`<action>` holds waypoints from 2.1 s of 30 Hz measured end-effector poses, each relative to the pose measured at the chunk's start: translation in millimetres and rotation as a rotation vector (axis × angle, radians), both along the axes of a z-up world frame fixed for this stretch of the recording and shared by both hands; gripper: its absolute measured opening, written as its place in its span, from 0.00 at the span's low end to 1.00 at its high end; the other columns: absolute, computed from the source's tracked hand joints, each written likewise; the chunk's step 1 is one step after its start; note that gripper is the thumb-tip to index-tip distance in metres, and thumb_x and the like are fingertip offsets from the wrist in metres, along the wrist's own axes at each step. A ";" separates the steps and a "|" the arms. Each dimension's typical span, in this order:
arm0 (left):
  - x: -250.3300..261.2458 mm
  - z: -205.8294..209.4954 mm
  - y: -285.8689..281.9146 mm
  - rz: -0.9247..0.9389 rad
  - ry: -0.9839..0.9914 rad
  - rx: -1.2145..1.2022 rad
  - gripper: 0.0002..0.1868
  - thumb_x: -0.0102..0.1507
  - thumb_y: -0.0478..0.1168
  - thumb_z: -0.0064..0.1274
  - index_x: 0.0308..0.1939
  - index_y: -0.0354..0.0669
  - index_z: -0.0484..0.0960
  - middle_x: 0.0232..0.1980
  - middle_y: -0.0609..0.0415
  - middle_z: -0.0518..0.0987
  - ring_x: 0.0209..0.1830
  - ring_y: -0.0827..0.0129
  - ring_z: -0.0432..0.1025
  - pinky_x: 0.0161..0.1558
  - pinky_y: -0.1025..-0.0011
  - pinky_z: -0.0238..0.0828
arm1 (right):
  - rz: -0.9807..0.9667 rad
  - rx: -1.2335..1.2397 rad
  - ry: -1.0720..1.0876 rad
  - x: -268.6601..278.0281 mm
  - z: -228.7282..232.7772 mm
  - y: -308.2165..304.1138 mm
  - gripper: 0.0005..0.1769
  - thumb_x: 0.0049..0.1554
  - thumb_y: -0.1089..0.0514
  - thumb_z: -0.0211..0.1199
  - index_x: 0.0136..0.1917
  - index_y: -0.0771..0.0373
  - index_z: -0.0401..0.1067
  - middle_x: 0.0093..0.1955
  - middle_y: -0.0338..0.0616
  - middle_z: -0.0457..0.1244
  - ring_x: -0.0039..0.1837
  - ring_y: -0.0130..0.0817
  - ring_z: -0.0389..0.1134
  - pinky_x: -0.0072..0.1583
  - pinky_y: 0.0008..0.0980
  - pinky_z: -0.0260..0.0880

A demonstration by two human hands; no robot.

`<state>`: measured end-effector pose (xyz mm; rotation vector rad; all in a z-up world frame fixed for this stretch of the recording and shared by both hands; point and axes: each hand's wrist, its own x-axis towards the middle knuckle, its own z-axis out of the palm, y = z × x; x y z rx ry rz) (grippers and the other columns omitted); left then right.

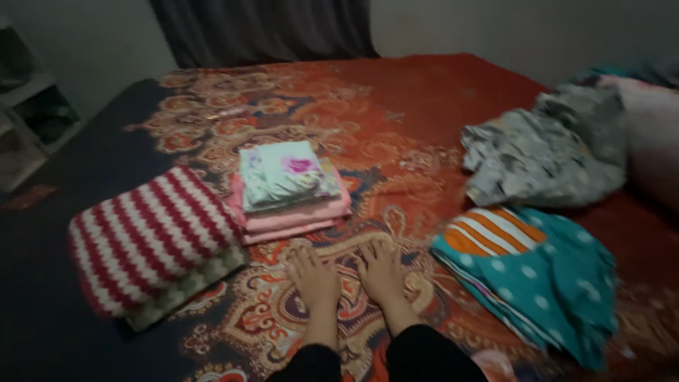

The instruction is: The person folds several pieces of clothing on a bed. They handle a floral-patterned cloth, a striped cloth, and a grey patterned cloth, folding each one neatly and stacking them.

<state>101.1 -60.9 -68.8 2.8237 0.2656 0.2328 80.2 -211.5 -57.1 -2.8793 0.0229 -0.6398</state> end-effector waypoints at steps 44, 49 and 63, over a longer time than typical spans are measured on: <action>-80.8 44.9 13.1 -0.318 -0.504 -0.268 0.43 0.56 0.52 0.67 0.72 0.44 0.69 0.75 0.41 0.70 0.74 0.46 0.65 0.73 0.56 0.64 | 0.097 0.441 -0.061 -128.3 74.9 -48.3 0.22 0.63 0.43 0.58 0.60 0.60 0.75 0.68 0.53 0.64 0.71 0.50 0.62 0.72 0.46 0.61; -127.4 79.2 -41.1 -0.799 -0.090 -0.022 0.58 0.48 0.76 0.60 0.76 0.54 0.61 0.80 0.42 0.53 0.82 0.45 0.41 0.73 0.33 0.27 | -0.608 -0.176 -0.467 -121.5 58.6 -81.8 0.40 0.41 0.37 0.64 0.62 0.60 0.78 0.64 0.64 0.64 0.69 0.65 0.63 0.67 0.71 0.51; -91.2 45.9 -47.8 -0.599 -0.361 -0.287 0.29 0.67 0.55 0.51 0.69 0.46 0.74 0.65 0.47 0.79 0.68 0.52 0.71 0.75 0.42 0.55 | 0.331 0.513 -0.357 -113.3 180.9 46.3 0.13 0.61 0.54 0.63 0.55 0.65 0.72 0.51 0.56 0.69 0.57 0.59 0.69 0.66 0.51 0.64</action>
